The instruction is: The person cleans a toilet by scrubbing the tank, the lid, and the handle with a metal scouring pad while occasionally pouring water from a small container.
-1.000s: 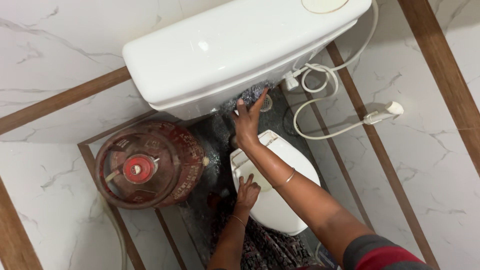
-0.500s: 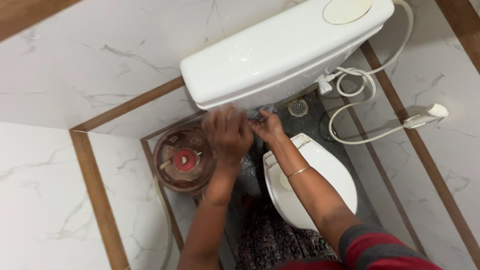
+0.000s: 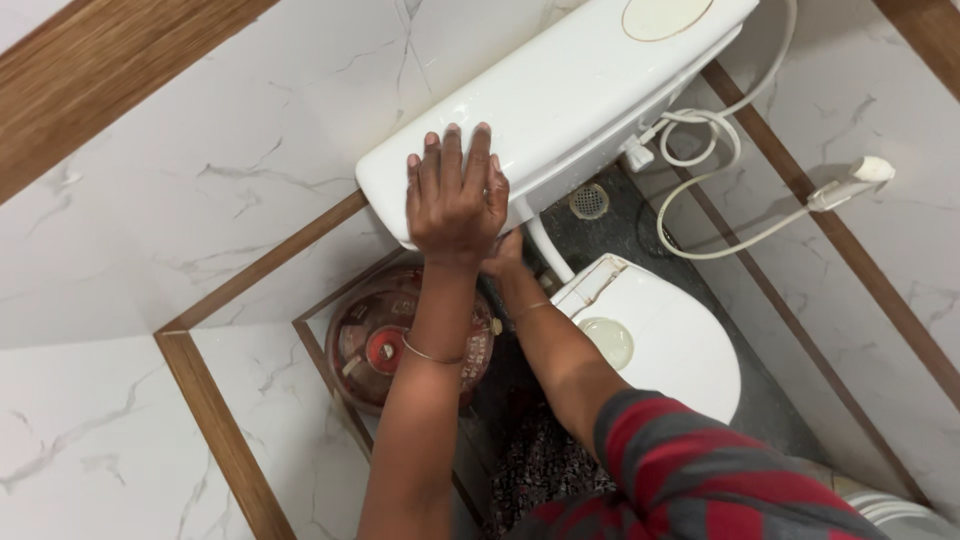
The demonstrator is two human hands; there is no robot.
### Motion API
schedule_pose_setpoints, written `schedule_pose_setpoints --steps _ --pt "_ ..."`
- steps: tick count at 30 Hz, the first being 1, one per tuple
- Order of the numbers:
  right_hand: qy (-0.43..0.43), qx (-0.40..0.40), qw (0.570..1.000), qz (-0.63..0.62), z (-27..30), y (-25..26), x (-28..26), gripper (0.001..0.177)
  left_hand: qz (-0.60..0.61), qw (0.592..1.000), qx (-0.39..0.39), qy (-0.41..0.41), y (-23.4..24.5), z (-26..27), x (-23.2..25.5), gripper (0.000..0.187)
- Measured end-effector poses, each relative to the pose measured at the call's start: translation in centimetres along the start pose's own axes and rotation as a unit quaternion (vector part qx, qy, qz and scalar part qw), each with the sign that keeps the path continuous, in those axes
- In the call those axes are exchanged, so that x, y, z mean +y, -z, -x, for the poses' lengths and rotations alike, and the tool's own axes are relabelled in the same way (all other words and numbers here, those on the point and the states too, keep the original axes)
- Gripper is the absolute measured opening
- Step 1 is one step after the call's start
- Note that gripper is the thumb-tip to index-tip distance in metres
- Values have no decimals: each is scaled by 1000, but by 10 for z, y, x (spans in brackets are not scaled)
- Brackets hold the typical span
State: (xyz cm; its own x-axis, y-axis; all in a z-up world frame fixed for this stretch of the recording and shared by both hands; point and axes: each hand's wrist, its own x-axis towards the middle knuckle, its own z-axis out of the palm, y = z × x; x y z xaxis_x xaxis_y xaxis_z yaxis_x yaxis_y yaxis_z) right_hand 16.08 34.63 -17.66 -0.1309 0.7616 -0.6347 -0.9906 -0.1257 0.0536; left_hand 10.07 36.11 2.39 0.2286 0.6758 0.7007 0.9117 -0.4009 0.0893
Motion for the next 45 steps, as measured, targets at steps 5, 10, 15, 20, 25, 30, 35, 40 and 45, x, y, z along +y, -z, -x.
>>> schedule_pose_setpoints --steps 5,10,15,20,25,30,35,40,45 --pt "167 -180 957 154 -41 13 -14 54 -15 1000 -5 5 -4 2 -2 37" --pt "195 -146 963 116 -62 39 -27 58 -29 999 25 -2 -7 7 -3 35" --pt "69 23 996 57 -7 33 -36 61 -32 999 7 -8 -4 2 -4 36" --pt "173 149 973 31 33 -2 -72 73 -41 999 -3 -18 -7 4 -6 38" --pt "308 56 947 73 -7 -34 -208 76 -65 997 -31 -24 -14 6 -6 41" --pt "307 101 939 117 -59 5 -267 85 -72 996 8 -44 -25 9 -8 43" --pt "204 154 966 49 -101 45 -236 86 -102 993 12 -53 -7 5 5 41" --pt "119 72 990 31 -90 60 -249 100 -102 994 32 -37 0 -2 10 38" --pt "230 125 964 30 -74 31 -293 102 -114 992 32 -32 -4 4 9 38"
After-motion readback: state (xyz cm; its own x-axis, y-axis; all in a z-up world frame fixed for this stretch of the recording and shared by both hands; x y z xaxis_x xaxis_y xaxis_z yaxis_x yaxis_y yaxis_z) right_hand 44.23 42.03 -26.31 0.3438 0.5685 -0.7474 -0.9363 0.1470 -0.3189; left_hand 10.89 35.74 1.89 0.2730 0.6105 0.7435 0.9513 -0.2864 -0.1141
